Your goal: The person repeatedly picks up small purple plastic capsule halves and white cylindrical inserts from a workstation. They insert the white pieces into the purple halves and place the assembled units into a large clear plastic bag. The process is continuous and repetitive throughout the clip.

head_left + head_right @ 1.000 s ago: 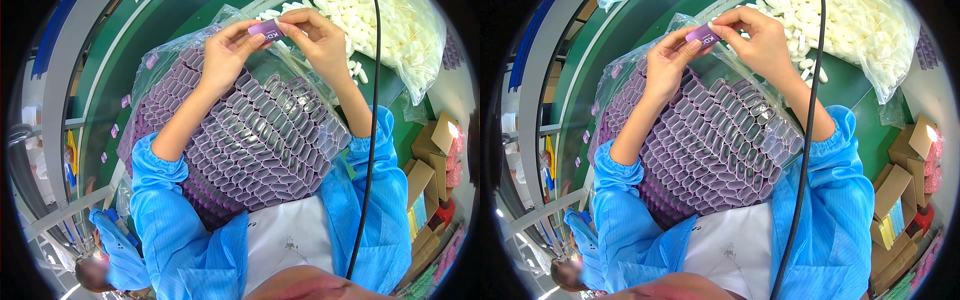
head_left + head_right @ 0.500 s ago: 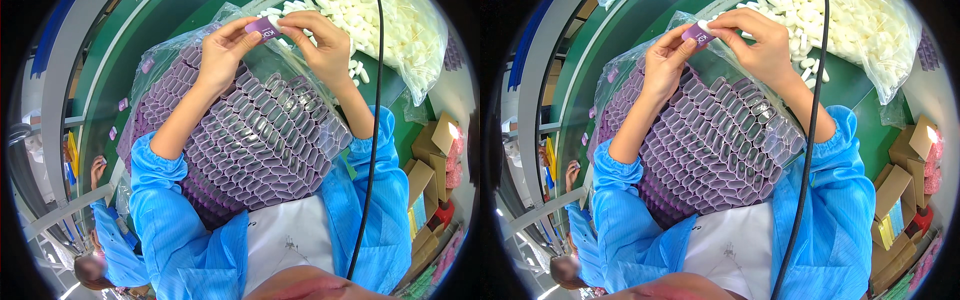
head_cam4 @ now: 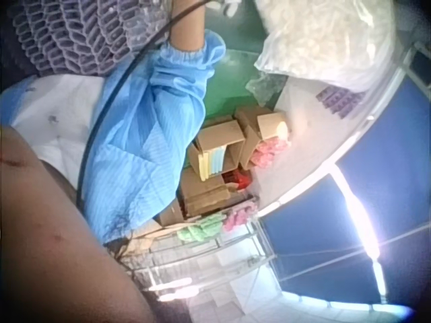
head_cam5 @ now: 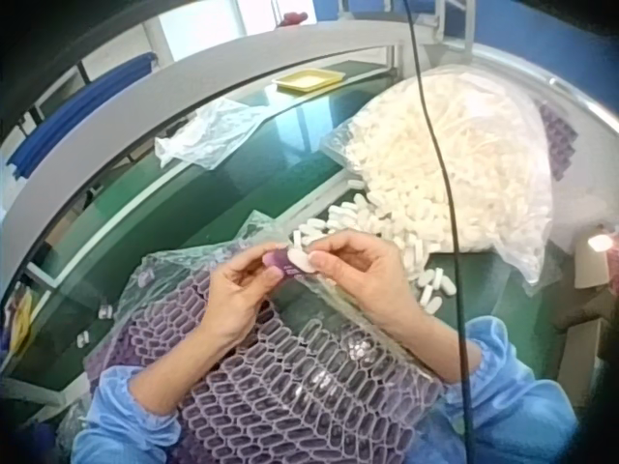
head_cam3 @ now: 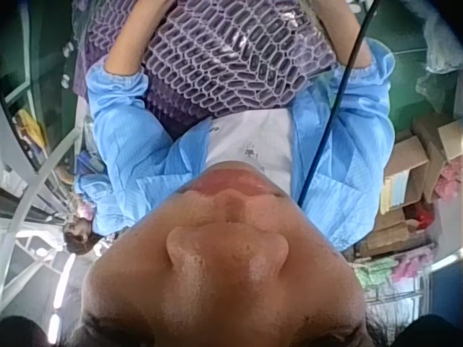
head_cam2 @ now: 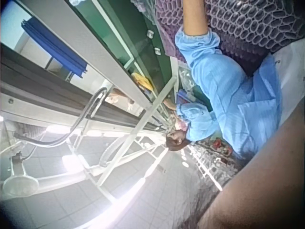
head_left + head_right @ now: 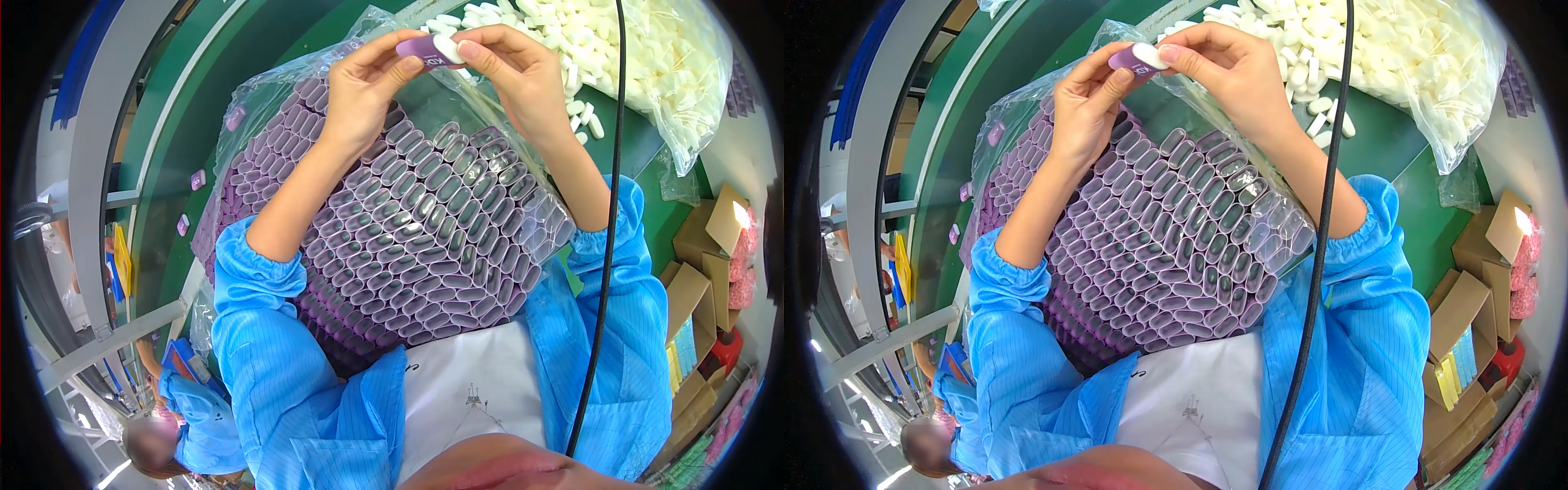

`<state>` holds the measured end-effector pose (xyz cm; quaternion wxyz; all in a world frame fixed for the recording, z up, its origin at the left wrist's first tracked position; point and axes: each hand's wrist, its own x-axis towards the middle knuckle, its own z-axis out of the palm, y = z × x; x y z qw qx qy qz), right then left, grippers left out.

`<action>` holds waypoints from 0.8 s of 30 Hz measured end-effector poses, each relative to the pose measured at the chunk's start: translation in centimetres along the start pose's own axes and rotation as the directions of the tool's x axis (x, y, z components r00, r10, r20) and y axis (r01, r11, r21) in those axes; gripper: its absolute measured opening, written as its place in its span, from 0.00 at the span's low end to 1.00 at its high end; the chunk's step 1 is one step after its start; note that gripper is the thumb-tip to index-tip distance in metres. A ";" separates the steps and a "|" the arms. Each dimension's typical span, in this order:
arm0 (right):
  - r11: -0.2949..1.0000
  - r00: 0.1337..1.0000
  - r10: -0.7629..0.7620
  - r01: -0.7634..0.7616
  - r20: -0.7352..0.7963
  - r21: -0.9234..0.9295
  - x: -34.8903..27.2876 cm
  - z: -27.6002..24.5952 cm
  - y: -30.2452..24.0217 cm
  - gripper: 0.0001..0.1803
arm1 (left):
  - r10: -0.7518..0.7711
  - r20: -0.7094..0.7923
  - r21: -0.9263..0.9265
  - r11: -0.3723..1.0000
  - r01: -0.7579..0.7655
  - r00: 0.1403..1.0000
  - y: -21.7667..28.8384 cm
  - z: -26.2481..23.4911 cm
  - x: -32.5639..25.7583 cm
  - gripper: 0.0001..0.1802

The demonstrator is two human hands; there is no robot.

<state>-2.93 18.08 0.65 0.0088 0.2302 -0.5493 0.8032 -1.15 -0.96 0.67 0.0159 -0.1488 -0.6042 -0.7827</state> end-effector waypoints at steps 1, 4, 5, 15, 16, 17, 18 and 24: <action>1.000 1.000 -0.009 0.009 -0.025 -0.010 -0.2 0.3 0.0 0.09 | 0.022 0.012 0.073 0.997 -0.023 1.000 -0.1 -0.1 0.0 0.17; 0.999 0.996 -0.051 0.050 -0.076 -0.012 -0.6 1.1 0.0 0.09 | 0.149 -0.054 0.223 0.966 -0.133 0.987 0.2 0.4 -0.1 0.16; 0.998 0.994 -0.067 0.066 -0.089 -0.009 -0.7 1.2 0.1 0.09 | 0.148 -0.052 0.223 0.966 -0.133 0.988 0.2 0.5 -0.1 0.16; 0.987 0.987 -0.158 0.158 -0.041 0.002 -0.3 1.0 -0.6 0.08 | -0.003 -0.037 -0.093 0.996 -0.001 0.999 0.9 1.6 -0.2 0.18; 0.978 0.978 -0.207 0.207 -0.015 -0.027 -0.3 0.9 -0.6 0.08 | -0.048 -0.034 -0.144 0.989 0.043 0.998 1.1 1.6 -0.2 0.19; 0.965 0.967 -0.256 0.256 0.013 -0.055 -0.2 0.7 -0.6 0.08 | -0.056 -0.023 -0.146 0.988 0.052 0.998 1.1 1.4 -0.2 0.19; 0.914 0.935 -0.349 0.354 0.060 -0.198 0.0 0.4 -0.5 0.07 | -0.063 -0.012 -0.147 0.987 0.061 0.998 1.1 1.3 -0.2 0.19; 0.407 0.672 -0.659 0.697 0.338 -0.591 0.8 -0.1 -0.6 0.07 | -0.148 -0.025 -0.238 0.961 0.137 0.989 1.1 1.6 -0.4 0.19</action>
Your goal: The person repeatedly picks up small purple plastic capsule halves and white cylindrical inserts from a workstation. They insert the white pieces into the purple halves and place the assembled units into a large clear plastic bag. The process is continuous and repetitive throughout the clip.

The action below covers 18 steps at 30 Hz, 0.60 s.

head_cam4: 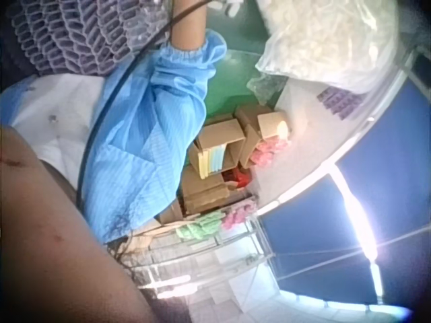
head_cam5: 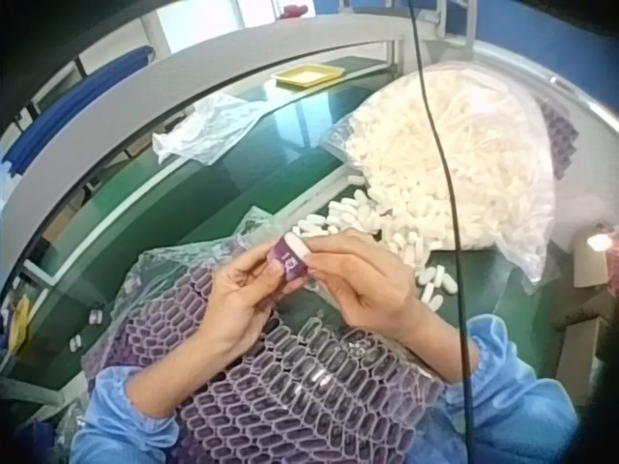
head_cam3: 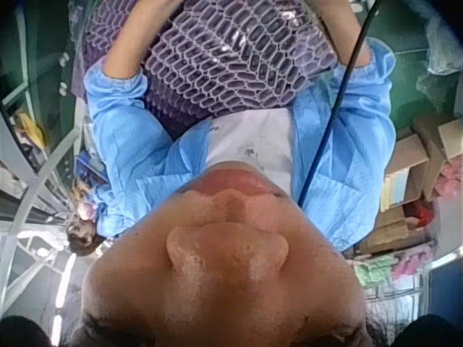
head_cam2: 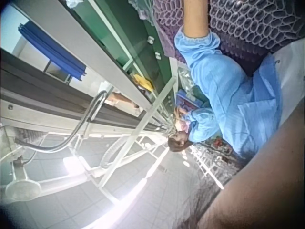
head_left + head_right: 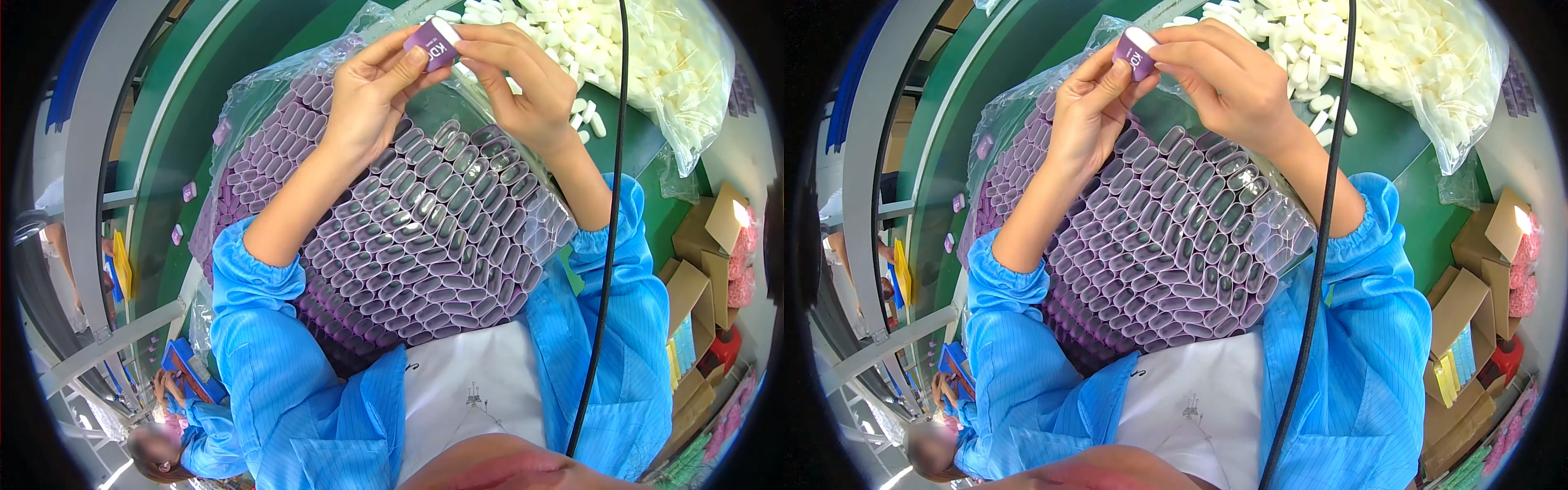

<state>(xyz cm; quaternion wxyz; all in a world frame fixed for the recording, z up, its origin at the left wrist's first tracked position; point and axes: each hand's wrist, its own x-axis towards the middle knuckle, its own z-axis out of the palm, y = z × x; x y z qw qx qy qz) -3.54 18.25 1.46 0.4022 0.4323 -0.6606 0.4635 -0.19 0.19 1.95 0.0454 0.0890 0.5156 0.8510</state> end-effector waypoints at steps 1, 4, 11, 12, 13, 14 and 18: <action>1.000 1.000 -0.005 0.005 -0.006 -0.018 -0.1 0.1 0.0 0.08 | -0.021 -0.008 -0.026 0.999 0.021 1.000 0.0 0.0 0.0 0.19; 0.971 0.977 0.203 -0.193 -0.065 0.144 -0.8 0.7 0.0 0.07 | 0.013 -0.014 0.023 1.000 -0.013 1.000 0.3 0.2 -0.1 0.19; 0.644 0.664 0.744 -0.686 -0.070 0.338 -0.1 0.4 1.0 0.05 | 0.118 -0.268 0.641 0.763 0.085 0.956 7.9 -12.3 6.8 0.19; 0.728 0.729 0.682 -0.685 0.058 0.028 -1.0 -0.4 2.5 0.08 | 0.076 -0.295 0.725 0.667 0.172 0.952 8.4 -16.1 7.7 0.21; 0.774 0.769 0.633 -0.629 0.094 -0.068 -1.3 -0.4 3.2 0.08 | 0.031 -0.322 0.792 0.557 0.251 0.946 8.0 -19.6 8.2 0.22; 0.808 0.799 0.586 -0.565 0.132 -0.170 -1.8 -0.4 3.9 0.08 | -0.047 -0.305 0.875 0.381 0.299 0.951 7.5 -21.3 8.2 0.26; 0.823 0.848 0.492 -0.381 0.194 -0.422 -2.0 -0.5 5.3 0.08 | 0.139 -0.355 0.908 -0.186 0.376 0.925 6.5 -22.2 6.7 0.32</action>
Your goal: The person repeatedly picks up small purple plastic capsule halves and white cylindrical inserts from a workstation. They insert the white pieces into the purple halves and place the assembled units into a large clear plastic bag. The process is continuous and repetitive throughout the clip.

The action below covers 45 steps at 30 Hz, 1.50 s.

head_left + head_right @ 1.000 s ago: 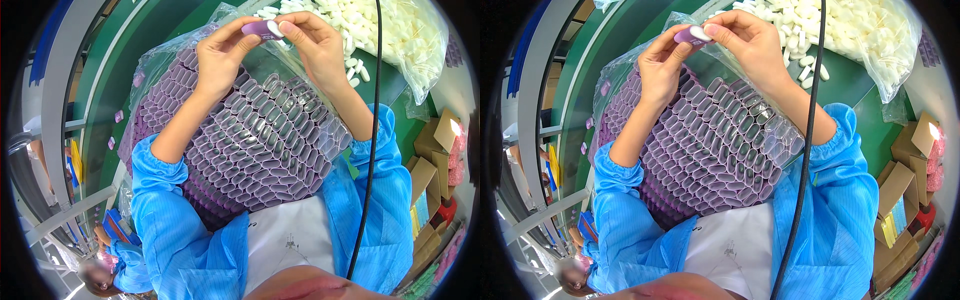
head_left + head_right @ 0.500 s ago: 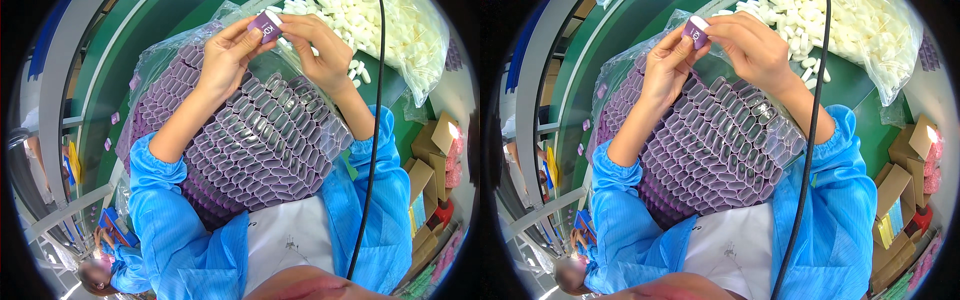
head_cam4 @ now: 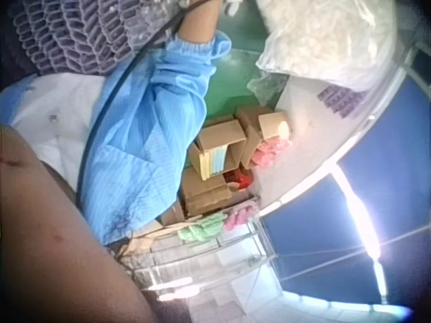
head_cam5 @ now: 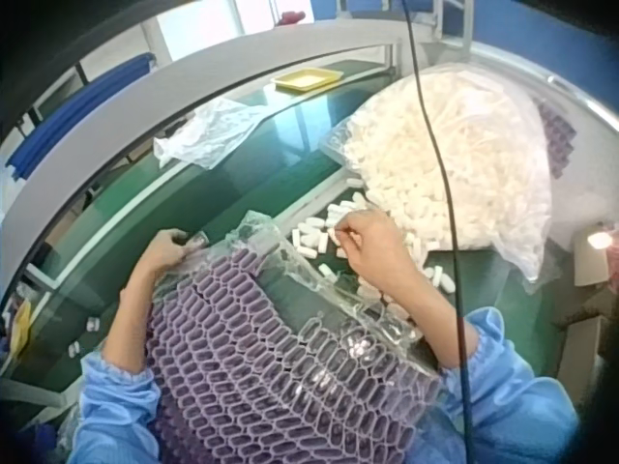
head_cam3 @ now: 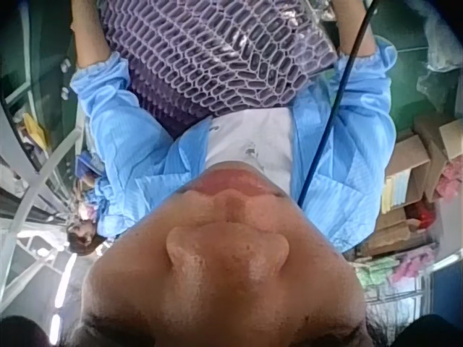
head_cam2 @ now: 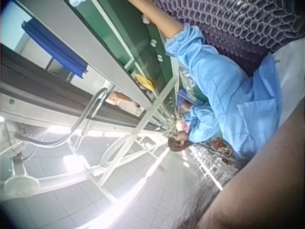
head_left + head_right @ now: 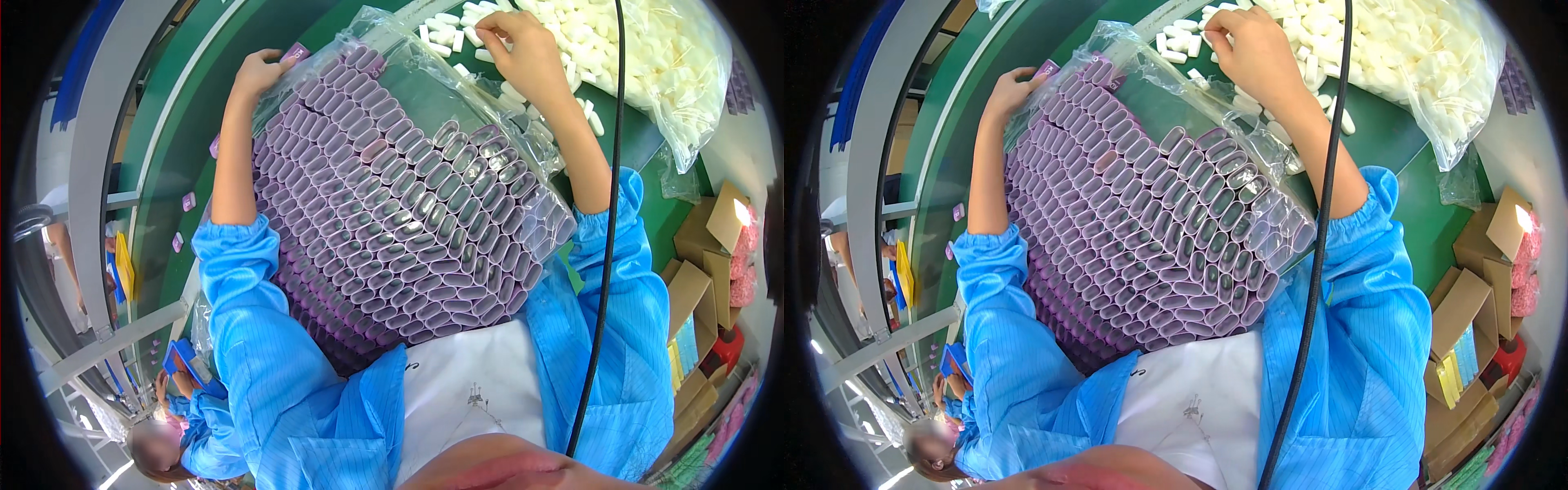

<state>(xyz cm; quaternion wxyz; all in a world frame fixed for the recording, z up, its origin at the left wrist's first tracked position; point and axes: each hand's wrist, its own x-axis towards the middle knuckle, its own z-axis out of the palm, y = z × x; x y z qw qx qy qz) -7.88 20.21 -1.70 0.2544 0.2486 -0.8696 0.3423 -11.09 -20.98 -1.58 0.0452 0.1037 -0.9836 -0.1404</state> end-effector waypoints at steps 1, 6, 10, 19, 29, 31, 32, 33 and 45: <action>0.997 1.000 -0.029 0.029 0.012 -0.068 0.1 0.0 0.2 0.08 | 0.018 -0.142 0.233 0.972 0.016 0.990 0.2 -0.2 -0.9 0.31; 0.969 0.976 -0.126 0.160 0.180 -0.189 -0.2 0.1 0.3 0.07 | 0.514 -0.515 0.094 0.830 -0.550 0.687 10.8 -3.2 -7.0 0.11; 0.928 0.974 -0.036 0.115 0.221 -0.354 -0.9 -0.7 -0.9 0.07 | 0.709 -0.268 0.198 0.703 -0.683 0.652 16.6 -3.1 -12.5 0.09; 0.955 0.958 -0.172 0.220 0.229 -0.200 -1.0 -1.1 -0.5 0.07 | 0.645 -0.185 0.288 0.757 -0.586 0.742 16.9 -0.8 -11.1 0.11; 0.994 0.994 -0.092 0.088 0.064 0.070 -0.2 -2.6 -2.4 0.11 | 0.670 0.160 0.570 0.537 -0.621 0.725 18.2 -1.6 -9.8 0.10; 0.987 0.999 0.022 -0.028 0.041 0.156 -0.3 -2.9 -3.3 0.10 | 0.713 0.073 0.308 0.649 -0.696 0.698 18.0 -2.5 -10.1 0.09; 0.947 0.988 0.121 -0.146 0.101 0.287 -0.3 -3.2 -3.7 0.10 | 0.724 0.028 0.163 0.677 -0.718 0.689 18.0 -2.9 -10.5 0.09; 0.876 0.963 0.210 -0.263 0.172 0.405 -0.2 -3.6 -4.1 0.09 | 0.671 -0.037 0.021 0.741 -0.671 0.740 18.2 -3.2 -11.1 0.09; 0.471 0.962 0.132 -0.274 0.241 0.838 -1.2 -1.6 -4.0 0.05 | 0.414 -0.048 -0.958 0.238 -0.159 0.909 17.8 1.8 -13.9 0.17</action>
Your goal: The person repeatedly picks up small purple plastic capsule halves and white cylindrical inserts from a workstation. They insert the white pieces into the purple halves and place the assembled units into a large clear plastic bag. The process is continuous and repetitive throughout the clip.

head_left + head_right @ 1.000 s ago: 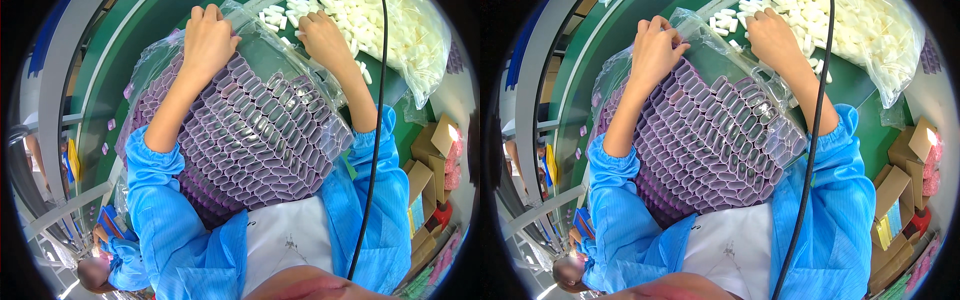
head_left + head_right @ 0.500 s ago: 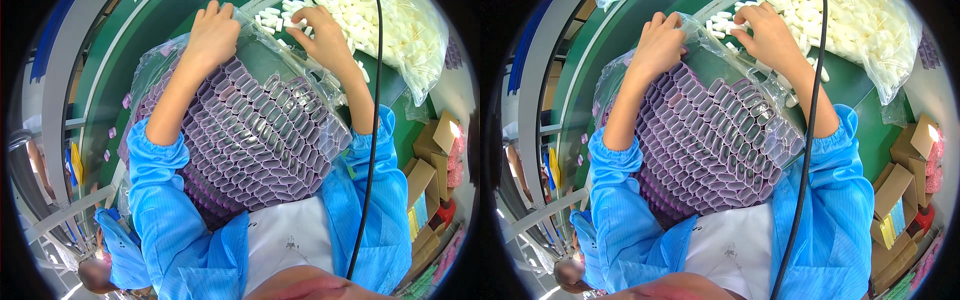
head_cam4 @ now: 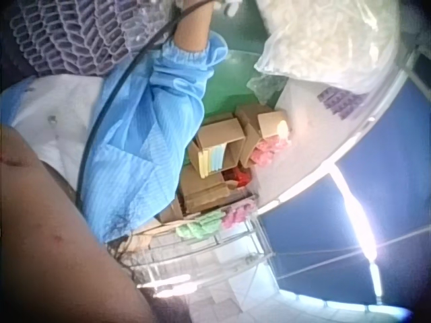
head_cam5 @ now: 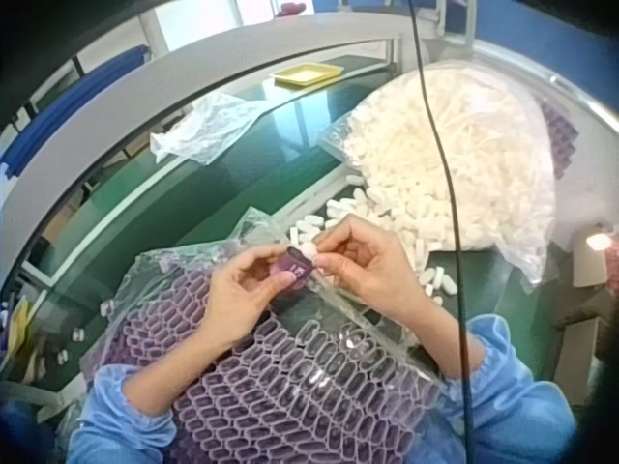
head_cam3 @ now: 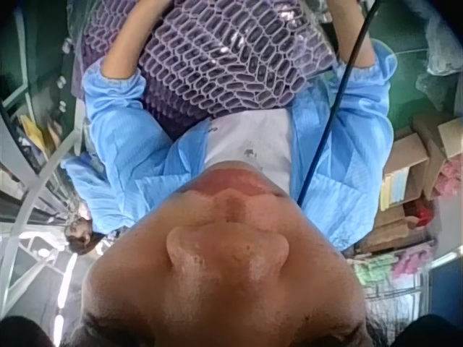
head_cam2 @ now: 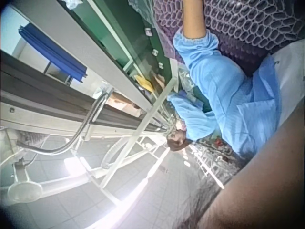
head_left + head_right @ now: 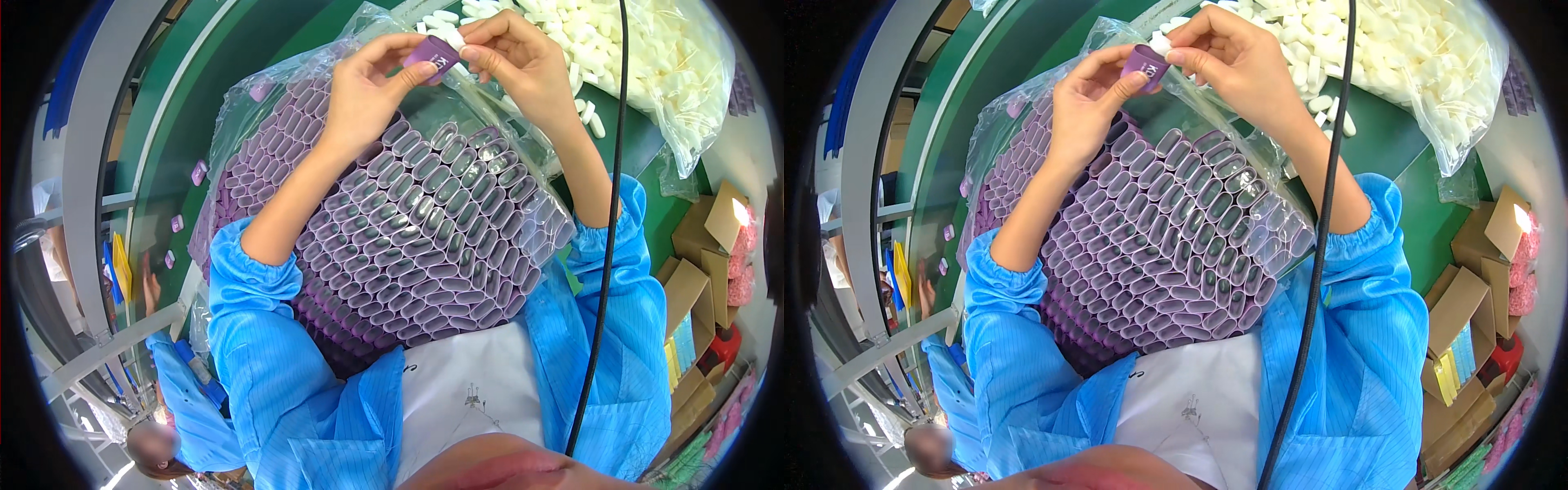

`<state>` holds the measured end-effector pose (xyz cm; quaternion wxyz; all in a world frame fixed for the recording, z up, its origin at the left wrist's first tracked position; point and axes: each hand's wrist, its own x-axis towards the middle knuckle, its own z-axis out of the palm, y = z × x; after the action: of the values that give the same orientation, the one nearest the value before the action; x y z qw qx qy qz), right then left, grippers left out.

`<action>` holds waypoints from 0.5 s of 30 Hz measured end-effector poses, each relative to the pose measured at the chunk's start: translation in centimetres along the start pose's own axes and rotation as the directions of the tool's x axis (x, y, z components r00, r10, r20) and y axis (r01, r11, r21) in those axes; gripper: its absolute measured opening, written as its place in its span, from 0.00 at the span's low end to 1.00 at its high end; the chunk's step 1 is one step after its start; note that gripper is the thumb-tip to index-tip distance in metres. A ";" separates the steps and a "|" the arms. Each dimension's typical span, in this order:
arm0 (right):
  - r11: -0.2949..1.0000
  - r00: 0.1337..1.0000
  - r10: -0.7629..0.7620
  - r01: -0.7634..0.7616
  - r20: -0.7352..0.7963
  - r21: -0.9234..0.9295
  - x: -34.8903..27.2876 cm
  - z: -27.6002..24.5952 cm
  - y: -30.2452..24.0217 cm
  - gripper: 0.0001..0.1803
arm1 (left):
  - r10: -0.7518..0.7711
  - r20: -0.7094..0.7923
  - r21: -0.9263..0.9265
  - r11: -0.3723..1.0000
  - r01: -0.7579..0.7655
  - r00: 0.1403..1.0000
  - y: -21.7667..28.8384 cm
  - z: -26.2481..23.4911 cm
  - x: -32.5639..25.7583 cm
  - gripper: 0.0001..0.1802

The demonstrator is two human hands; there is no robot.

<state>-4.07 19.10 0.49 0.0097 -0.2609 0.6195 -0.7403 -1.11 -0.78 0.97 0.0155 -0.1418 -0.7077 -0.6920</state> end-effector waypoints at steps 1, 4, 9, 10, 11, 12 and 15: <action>0.998 1.000 0.017 -0.017 -0.006 -0.056 0.0 -0.2 -0.2 0.06 | 0.045 -0.028 0.021 0.999 -0.045 0.999 -0.5 0.3 -0.1 0.17; 0.876 0.976 -0.216 0.198 0.009 -0.440 0.0 -0.2 -0.1 0.05 | 0.126 -0.077 0.183 0.977 -0.111 0.989 -0.3 0.8 -0.5 0.16; 0.808 0.944 -0.324 0.312 0.064 -0.501 -0.1 -0.1 0.0 0.06 | 0.192 -0.037 0.386 0.908 -0.163 0.981 0.2 0.5 -0.4 0.16; 0.781 0.930 -0.357 0.349 0.088 -0.517 -0.1 -0.2 0.1 0.07 | 0.191 -0.038 0.412 0.897 -0.158 0.981 0.3 0.5 -0.5 0.16; 0.748 0.917 -0.379 0.380 0.120 -0.544 0.0 -0.4 0.0 0.07 | 0.189 -0.039 0.438 0.886 -0.153 0.981 0.4 0.5 -0.5 0.16; 0.713 0.904 -0.400 0.411 0.152 -0.568 0.1 -0.6 -0.1 0.07 | 0.188 -0.040 0.463 0.874 -0.148 0.981 0.5 0.6 -0.5 0.16; 0.634 0.865 -0.467 0.470 0.181 -0.614 0.3 -0.6 0.0 0.07 | 0.222 -0.024 0.537 0.825 -0.174 0.975 0.4 0.7 -0.5 0.15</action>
<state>-4.57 19.60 0.55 -0.2705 -0.4016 0.7443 -0.4600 -0.41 -0.17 1.24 0.1562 -0.1748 -0.8516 -0.4688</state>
